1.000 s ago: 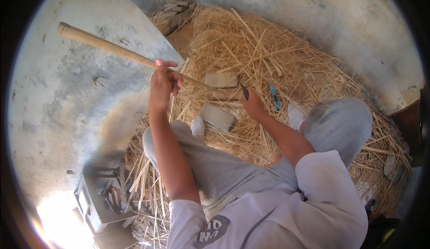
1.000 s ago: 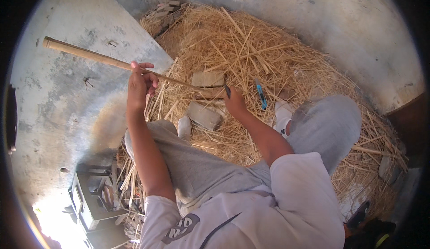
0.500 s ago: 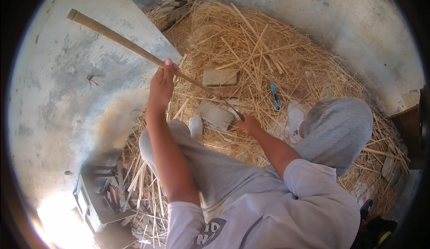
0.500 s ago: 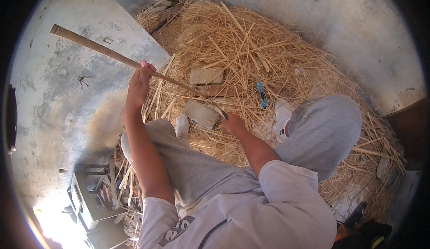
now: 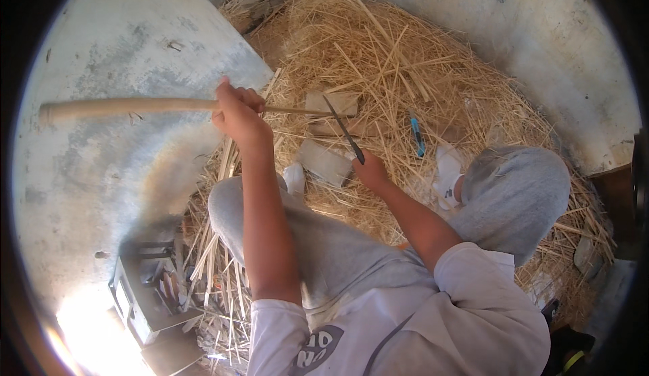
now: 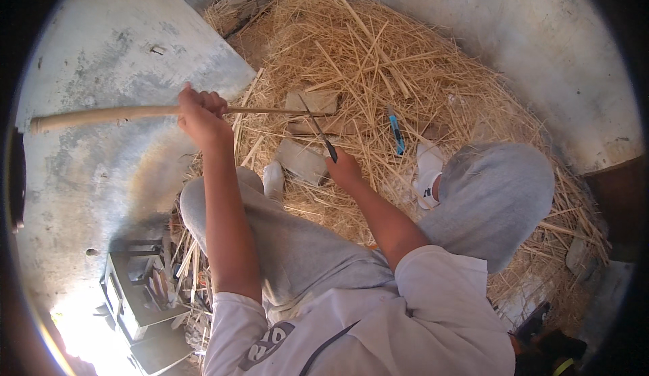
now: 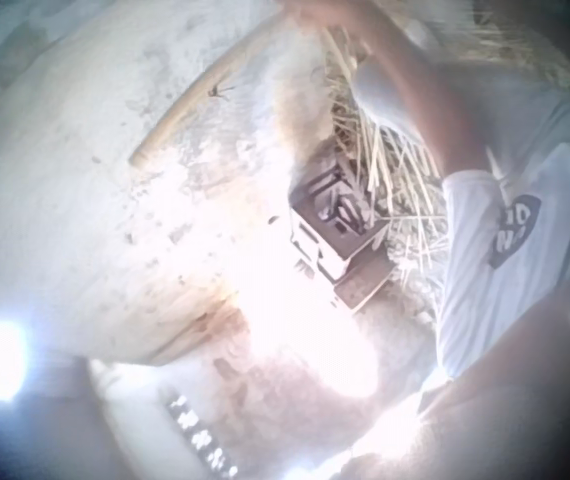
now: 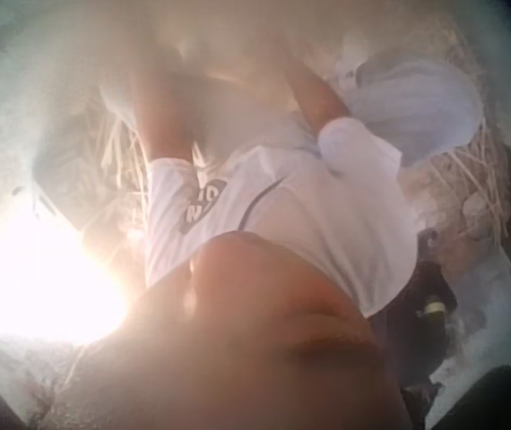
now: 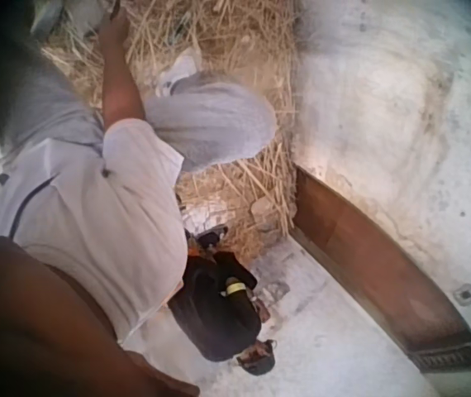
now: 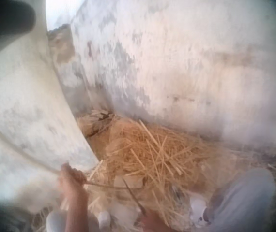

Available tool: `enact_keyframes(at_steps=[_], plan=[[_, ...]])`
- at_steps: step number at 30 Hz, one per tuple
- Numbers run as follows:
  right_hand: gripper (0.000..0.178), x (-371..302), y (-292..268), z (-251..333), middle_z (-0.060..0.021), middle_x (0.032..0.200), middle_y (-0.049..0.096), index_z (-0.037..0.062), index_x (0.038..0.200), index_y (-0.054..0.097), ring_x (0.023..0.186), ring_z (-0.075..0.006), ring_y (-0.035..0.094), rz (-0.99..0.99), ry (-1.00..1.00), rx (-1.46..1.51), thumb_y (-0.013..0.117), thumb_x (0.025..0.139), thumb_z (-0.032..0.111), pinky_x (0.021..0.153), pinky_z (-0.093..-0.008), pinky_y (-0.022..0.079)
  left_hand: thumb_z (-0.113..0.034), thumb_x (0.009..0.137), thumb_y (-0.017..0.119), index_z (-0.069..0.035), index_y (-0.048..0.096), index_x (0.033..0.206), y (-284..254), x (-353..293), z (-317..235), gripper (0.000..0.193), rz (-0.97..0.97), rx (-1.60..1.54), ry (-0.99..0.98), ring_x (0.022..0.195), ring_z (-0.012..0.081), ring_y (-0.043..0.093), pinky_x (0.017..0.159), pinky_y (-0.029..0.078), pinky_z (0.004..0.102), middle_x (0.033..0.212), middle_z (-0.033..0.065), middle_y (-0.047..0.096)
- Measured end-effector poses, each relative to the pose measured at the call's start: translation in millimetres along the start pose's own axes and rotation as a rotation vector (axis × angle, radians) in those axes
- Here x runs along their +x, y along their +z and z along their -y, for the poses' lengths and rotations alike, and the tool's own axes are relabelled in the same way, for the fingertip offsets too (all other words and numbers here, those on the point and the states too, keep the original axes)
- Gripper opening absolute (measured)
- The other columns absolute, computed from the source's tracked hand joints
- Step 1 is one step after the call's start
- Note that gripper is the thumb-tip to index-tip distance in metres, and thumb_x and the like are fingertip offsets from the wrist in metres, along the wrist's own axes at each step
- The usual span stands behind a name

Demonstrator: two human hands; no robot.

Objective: The person sits on a bed of straw and uses a knife to split a long bamboo stick into thin strips. They hold the stick with one hand and use the knife to shave and split the material, creating thin slivers that fall onto the straw below.

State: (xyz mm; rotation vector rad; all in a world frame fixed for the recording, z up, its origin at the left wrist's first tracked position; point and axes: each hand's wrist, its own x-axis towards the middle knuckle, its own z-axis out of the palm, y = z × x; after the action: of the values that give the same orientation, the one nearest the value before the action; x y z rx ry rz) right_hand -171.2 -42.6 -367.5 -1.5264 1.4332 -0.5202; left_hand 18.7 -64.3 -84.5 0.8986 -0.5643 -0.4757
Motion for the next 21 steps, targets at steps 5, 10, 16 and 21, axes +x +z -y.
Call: enact_keyframes(at_steps=[5, 10, 16, 21], plan=[[0.022, 1.7, -9.5, 0.1, -0.0131, 0.07, 0.058, 0.0031, 0.09, 0.058, 0.062, -0.0303, 0.057, 0.022, 0.051, -0.077, 0.062, 0.089, 0.025, 0.063, -0.0461, 0.045, -0.013, 0.092, 0.057, -0.013, 0.031, 0.062, -0.2, 6.1, 9.3, 0.039, 0.192, -0.047, -0.102, 0.044, 0.0112, 0.026, 0.045, 0.024, 0.032, 0.052, -0.0022, 0.027], [0.024, -6.2, -4.6, 1.7, -0.0138, 0.071, 0.061, 0.0029, 0.099, 0.059, 0.064, -0.0302, 0.061, -0.035, -0.081, 0.014, 0.061, 0.092, 0.025, 0.063, -0.046, 0.046, -0.012, 0.09, 0.057, -0.013, 0.028, 0.062, 3.4, 0.8, -5.2, 0.04, 0.212, -0.084, -0.129, 0.046, 0.0117, 0.022, 0.046, 0.022, 0.0329, 0.053, -0.002, 0.023], [0.029, -2.0, 10.9, -30.5, -0.014, 0.074, 0.06, 0.0017, 0.104, 0.057, 0.065, -0.0277, 0.061, 0.02, 0.154, -0.004, 0.057, 0.096, 0.03, 0.061, -0.0456, 0.048, -0.012, 0.088, 0.055, -0.014, 0.024, 0.061, -4.2, 6.3, -3.2, 0.041, 0.274, -0.112, -0.174, 0.047, 0.0121, 0.018, 0.047, 0.021, 0.0338, 0.054, -0.0022, 0.02], [0.024, 0.5, 8.0, -27.4, -0.0124, 0.068, 0.057, 0.0028, 0.095, 0.058, 0.06, -0.027, 0.058, -0.023, 0.057, 0.011, 0.06, 0.095, 0.026, 0.059, -0.0449, 0.044, -0.012, 0.089, 0.054, -0.014, 0.024, 0.061, -3.8, 7.6, 1.4, 0.041, 0.24, -0.066, -0.185, 0.047, 0.0121, 0.017, 0.046, 0.02, 0.034, 0.054, -0.0023, 0.019]])
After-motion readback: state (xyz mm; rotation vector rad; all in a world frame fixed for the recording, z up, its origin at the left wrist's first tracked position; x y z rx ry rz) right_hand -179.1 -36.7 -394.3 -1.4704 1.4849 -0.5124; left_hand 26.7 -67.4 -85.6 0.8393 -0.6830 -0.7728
